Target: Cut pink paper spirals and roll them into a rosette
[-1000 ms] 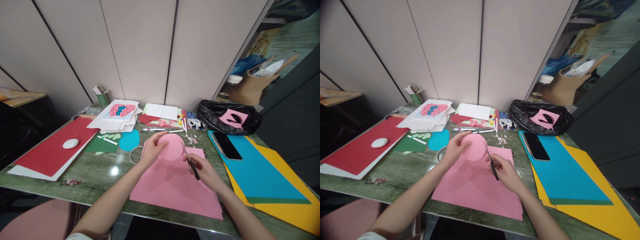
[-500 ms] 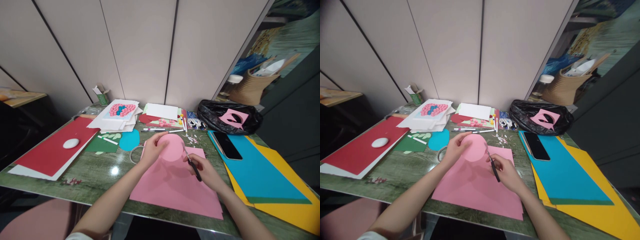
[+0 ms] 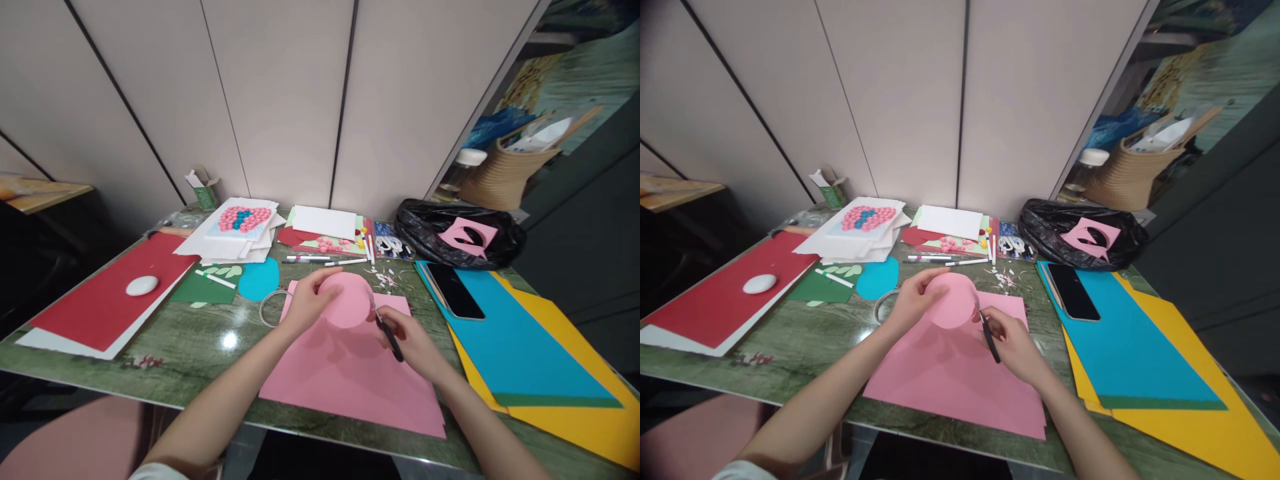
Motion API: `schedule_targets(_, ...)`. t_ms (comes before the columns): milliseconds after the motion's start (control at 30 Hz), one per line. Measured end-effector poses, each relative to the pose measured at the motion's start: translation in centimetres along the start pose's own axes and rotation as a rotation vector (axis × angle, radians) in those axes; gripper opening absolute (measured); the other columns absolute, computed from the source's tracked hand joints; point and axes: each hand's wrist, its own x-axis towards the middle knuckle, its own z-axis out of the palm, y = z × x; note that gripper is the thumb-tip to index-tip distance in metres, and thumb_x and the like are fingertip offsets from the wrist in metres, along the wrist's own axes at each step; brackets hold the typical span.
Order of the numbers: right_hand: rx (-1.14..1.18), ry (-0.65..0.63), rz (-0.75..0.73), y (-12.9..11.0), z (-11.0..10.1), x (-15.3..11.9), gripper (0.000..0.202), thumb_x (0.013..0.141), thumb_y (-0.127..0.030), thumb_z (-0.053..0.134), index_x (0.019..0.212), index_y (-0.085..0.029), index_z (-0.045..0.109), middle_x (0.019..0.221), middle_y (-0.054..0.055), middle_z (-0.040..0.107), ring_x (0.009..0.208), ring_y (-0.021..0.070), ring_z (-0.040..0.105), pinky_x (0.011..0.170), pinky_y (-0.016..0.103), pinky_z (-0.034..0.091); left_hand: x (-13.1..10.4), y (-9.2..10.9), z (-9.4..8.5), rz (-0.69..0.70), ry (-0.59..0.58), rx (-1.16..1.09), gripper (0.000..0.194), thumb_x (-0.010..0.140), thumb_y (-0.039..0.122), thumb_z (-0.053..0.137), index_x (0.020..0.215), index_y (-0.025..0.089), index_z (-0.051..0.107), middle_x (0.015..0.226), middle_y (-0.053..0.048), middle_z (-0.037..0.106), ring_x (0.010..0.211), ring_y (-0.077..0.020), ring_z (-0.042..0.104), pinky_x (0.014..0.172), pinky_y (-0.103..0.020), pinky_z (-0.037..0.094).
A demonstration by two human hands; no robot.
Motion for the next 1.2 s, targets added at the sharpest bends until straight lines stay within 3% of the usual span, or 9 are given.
schedule_targets(833,0.027,-0.038,0.026,-0.51,0.00,-0.02,0.023,0.084,-0.039,0.057,0.097,-0.020,0.056,0.061,-0.005,0.041,0.057,0.0107,0.037,0.054,0.023,0.031,0.10,0.15,-0.22,-0.005,0.093,-0.008,0.034,0.078,0.025,0.064,0.112,0.019,0.065,0.120,-0.008,0.065,0.110,-0.0234,0.060,0.094,-0.033,0.047)
schedule_targets(1033,0.045,0.011,0.031,-0.57,-0.16,-0.05,0.025,0.083,-0.041,0.059,0.097,-0.020,0.056,0.059,-0.006,0.039,0.056,0.0105,0.036,0.052,0.023,0.030,0.25,-0.17,-0.06,0.001,0.026,-0.056,0.046,0.077,0.027,0.065,0.121,0.019,0.057,0.129,-0.010,0.059,0.106,-0.0221,0.061,0.083,-0.030,0.050)
schedule_targets(1200,0.061,0.025,0.026,-0.35,-0.20,-0.05,0.023,0.082,-0.035,0.061,0.098,-0.020,0.056,0.058,-0.006,0.040,0.056,0.0106,0.036,0.053,0.024,0.029,0.13,-0.49,0.04,-0.034,0.001,-0.064,0.054,0.077,0.033,0.066,0.128,0.021,0.052,0.116,-0.009,0.065,0.085,-0.0183,0.064,0.068,-0.027,0.050)
